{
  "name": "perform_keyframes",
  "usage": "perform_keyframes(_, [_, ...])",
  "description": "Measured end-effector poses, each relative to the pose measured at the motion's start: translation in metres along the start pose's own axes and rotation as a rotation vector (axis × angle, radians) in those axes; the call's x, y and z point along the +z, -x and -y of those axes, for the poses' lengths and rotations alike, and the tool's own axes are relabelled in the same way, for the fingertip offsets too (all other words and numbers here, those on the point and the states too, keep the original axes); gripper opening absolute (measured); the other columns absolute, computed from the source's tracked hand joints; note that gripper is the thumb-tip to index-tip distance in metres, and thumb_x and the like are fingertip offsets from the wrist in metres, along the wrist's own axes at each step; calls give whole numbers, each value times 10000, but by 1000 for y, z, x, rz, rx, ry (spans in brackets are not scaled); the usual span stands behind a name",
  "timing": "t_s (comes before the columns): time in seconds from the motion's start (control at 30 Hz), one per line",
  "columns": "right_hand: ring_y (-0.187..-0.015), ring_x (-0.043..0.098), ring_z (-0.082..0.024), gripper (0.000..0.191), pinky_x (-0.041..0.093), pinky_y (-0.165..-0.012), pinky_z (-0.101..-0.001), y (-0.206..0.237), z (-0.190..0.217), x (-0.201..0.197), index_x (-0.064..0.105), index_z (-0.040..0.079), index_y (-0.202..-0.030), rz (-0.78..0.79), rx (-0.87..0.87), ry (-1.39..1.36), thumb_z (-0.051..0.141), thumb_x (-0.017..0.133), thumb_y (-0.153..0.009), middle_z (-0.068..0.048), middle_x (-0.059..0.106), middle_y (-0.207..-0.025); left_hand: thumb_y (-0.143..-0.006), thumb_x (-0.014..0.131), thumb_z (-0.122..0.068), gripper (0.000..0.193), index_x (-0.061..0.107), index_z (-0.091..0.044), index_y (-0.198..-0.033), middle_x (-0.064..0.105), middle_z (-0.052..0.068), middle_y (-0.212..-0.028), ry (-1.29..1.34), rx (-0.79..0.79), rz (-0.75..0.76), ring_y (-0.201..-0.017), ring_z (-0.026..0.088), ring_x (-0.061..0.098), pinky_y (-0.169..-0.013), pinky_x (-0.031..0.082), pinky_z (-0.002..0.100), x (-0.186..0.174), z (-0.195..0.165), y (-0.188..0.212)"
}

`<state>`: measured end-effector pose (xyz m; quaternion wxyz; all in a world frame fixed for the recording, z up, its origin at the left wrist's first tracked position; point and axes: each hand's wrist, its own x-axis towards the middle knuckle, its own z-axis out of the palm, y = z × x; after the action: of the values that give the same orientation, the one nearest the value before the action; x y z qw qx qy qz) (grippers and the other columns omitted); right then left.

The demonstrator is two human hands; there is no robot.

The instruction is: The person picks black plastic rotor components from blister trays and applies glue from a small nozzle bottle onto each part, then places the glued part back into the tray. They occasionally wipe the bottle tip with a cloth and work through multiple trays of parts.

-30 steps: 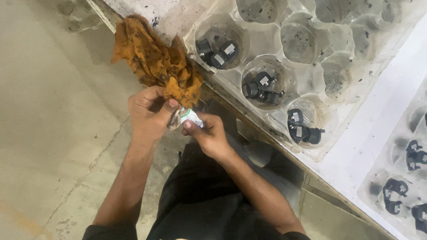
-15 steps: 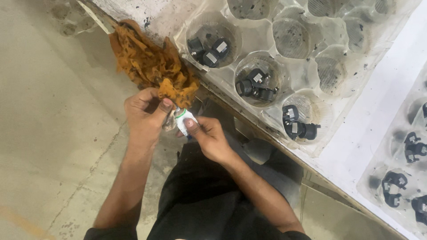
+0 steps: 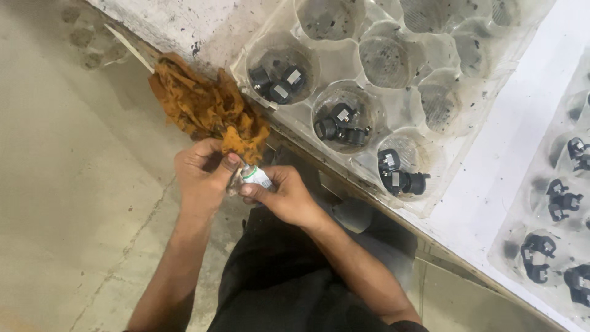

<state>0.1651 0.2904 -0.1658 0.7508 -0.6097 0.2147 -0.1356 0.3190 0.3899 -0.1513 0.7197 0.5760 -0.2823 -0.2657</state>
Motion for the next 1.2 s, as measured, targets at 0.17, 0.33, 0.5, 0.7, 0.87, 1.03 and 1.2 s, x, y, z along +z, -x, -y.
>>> perform_keyframes(0.17, [-753, 651, -99, 213, 549, -707, -277, 0, 3, 6, 738, -33, -993, 10, -39, -160, 174, 771, -957, -31, 721, -850, -935, 819, -188, 221, 711, 2, -964, 703, -1, -829, 18, 1, 22, -719, 58, 619, -638, 489, 204, 0, 1, 1])
perform_keyframes(0.33, [-829, 663, -98, 203, 562, -778, -271, 0, 21, 2, 731, -36, -1080, 115, -5, -97, 152, 715, -1004, -34, 730, -916, -921, 825, -178, 238, 723, 19, -1009, 726, 22, -864, 88, -25, 30, -744, 75, 643, -670, 516, 215, -3, -5, -3])
perform_keyframes(0.5, [-923, 660, -91, 259, 559, -833, -256, 15, 49, -22, 638, 8, -1251, 301, -8, 40, 141, 598, -1032, -9, 701, -1020, -933, 816, -169, 272, 728, 27, -1100, 740, 41, -907, 149, -29, 37, -799, 88, 666, -736, 540, 221, -9, -10, -4])
perform_keyframes(0.7, [-793, 646, -73, 269, 505, -646, -237, 12, 50, -23, 720, 19, -1157, 328, 117, 115, 185, 549, -1032, -8, 722, -935, -942, 815, -158, 236, 725, 24, -1064, 738, 45, -890, 102, 10, 49, -771, 88, 667, -710, 538, 224, -8, -10, 0])
perform_keyframes(0.87, [-585, 514, -84, 245, 372, -481, -234, 12, 36, -25, 754, -9, -1099, 258, 256, -16, 168, 605, -1018, -33, 586, -713, -952, 822, -136, 202, 703, 22, -989, 720, 49, -845, 91, 9, 83, -703, 80, 637, -617, 506, 221, -2, -9, 6])
perform_keyframes(1.03, [-705, 685, -126, 262, 580, -615, -278, 16, 29, -27, 664, -9, -1129, 383, 201, -211, 227, 629, -1020, -56, 691, -795, -958, 808, -165, 227, 710, 17, -1053, 733, 43, -887, 167, 20, 75, -767, 87, 668, -694, 542, 222, -2, -11, 2])
perform_keyframes(1.2, [-816, 746, -175, 252, 652, -762, -340, 22, 23, -24, 653, -32, -1161, 303, 85, -246, 162, 667, -1001, -103, 739, -914, -963, 805, -171, 218, 704, 12, -1026, 740, 45, -906, 211, -9, 89, -773, 87, 666, -687, 526, 214, -1, -17, 7])
